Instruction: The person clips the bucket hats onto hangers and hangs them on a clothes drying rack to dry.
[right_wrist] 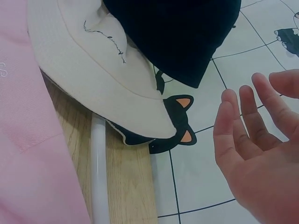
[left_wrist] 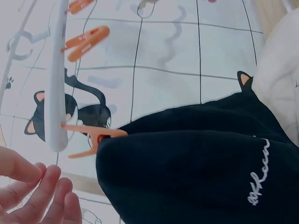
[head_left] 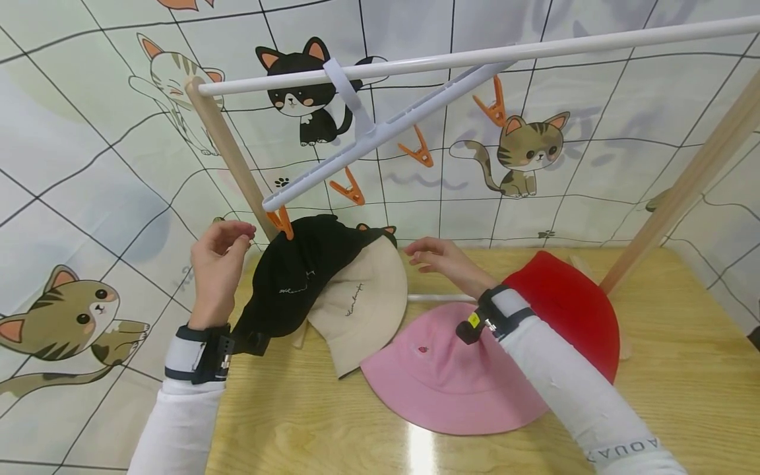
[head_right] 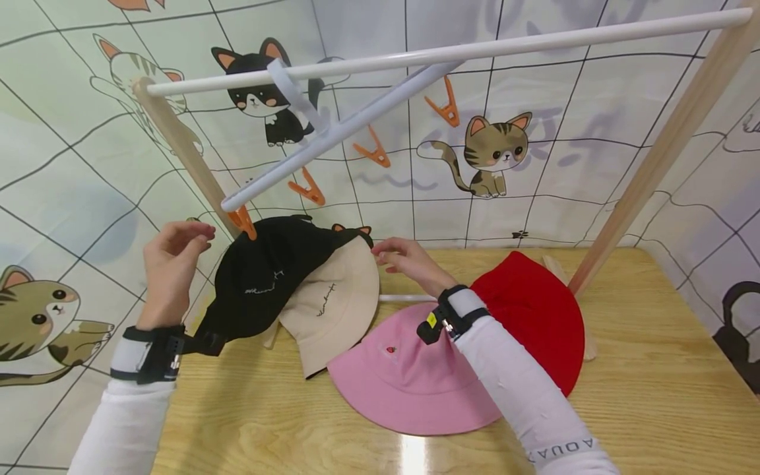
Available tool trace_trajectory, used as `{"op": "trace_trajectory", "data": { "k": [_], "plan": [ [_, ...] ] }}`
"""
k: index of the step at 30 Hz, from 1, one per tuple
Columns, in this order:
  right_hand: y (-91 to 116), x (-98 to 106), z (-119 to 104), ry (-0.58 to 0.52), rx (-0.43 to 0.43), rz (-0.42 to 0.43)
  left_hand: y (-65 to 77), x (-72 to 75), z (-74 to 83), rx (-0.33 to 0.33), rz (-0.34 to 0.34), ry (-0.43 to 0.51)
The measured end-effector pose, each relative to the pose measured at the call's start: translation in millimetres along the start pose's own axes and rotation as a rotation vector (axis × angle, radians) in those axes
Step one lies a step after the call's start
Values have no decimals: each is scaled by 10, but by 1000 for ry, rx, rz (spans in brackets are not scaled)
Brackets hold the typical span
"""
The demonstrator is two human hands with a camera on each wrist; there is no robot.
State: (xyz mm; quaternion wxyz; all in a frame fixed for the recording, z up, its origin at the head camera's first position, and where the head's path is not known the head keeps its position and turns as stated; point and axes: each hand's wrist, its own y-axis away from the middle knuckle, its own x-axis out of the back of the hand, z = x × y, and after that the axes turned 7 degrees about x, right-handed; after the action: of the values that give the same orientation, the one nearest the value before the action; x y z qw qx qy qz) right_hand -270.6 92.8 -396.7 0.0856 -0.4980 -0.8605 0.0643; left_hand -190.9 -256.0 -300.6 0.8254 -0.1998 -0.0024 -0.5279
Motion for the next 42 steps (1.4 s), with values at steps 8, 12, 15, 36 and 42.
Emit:
{"op": "trace_trajectory", "data": {
  "k": [8,12,15,36,42],
  "plan": [
    [22,8,6,9,-7,-8,124,-80,100,-52,-65,28],
    [29,9,18,7,-7,-11,160,-113,127,-71,-104,28],
    [28,20,37,6,-10,-16,192,-142,149,-73,-143,29],
    [81,53,47,16,-30,-12,367,-463,-580,103,-453,-246],
    [86,75,78,20,-34,-16,462,-579,-842,153,-501,-297]
  ]
}}
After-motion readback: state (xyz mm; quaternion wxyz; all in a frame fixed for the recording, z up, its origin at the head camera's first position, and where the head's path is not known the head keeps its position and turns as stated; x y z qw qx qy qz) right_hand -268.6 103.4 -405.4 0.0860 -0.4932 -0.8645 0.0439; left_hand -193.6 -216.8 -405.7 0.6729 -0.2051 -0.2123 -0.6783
